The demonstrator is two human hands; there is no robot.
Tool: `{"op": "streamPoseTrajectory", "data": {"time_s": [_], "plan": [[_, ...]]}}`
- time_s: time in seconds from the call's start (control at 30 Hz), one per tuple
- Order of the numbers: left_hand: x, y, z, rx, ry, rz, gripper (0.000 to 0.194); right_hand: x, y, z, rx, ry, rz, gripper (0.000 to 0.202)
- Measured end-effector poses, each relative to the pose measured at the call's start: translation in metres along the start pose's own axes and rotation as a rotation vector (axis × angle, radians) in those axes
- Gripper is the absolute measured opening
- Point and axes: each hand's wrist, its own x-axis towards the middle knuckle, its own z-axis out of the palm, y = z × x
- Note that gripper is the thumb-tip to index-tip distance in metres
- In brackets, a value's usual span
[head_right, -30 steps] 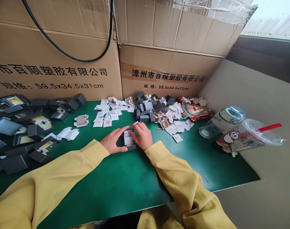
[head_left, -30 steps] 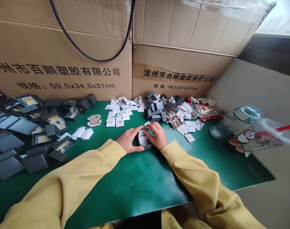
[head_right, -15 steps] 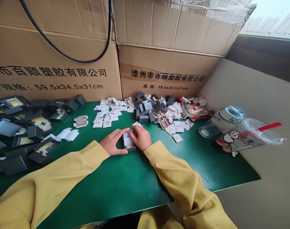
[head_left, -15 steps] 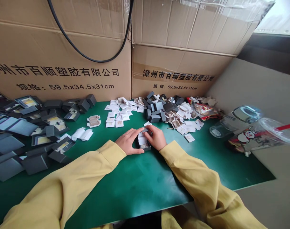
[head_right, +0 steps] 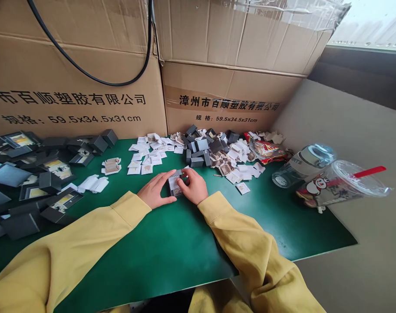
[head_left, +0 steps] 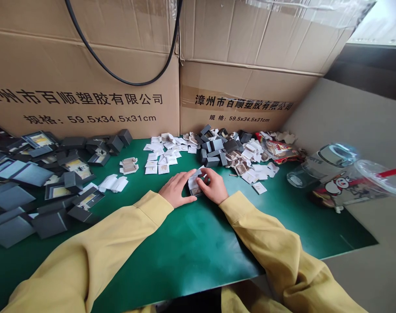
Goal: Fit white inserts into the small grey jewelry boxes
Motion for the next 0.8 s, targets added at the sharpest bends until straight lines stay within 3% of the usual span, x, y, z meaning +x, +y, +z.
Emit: {"op": "streamPoseTrajectory", "data": {"time_s": [0.13, 0.33, 0.8], "plan": [[0.0003, -0.0008, 0.0006, 0.001, 0.047, -0.045, 0.082, -0.0018, -0.0007, -0.002, -0.09, 0.042, -0.075, 0.02], [0.0002, -0.0005, -0.0002, 0.01, 0.061, -0.063, 0.082, -0.0047, -0.0024, -0.0031, -0.235, -0.098, -0.251, 0.03], [0.0007, -0.0005, -0.0003, 0.022, 0.06, -0.069, 0.081, -0.0027, -0.0015, -0.0039, -0.351, -0.286, -0.247, 0.033]]}}
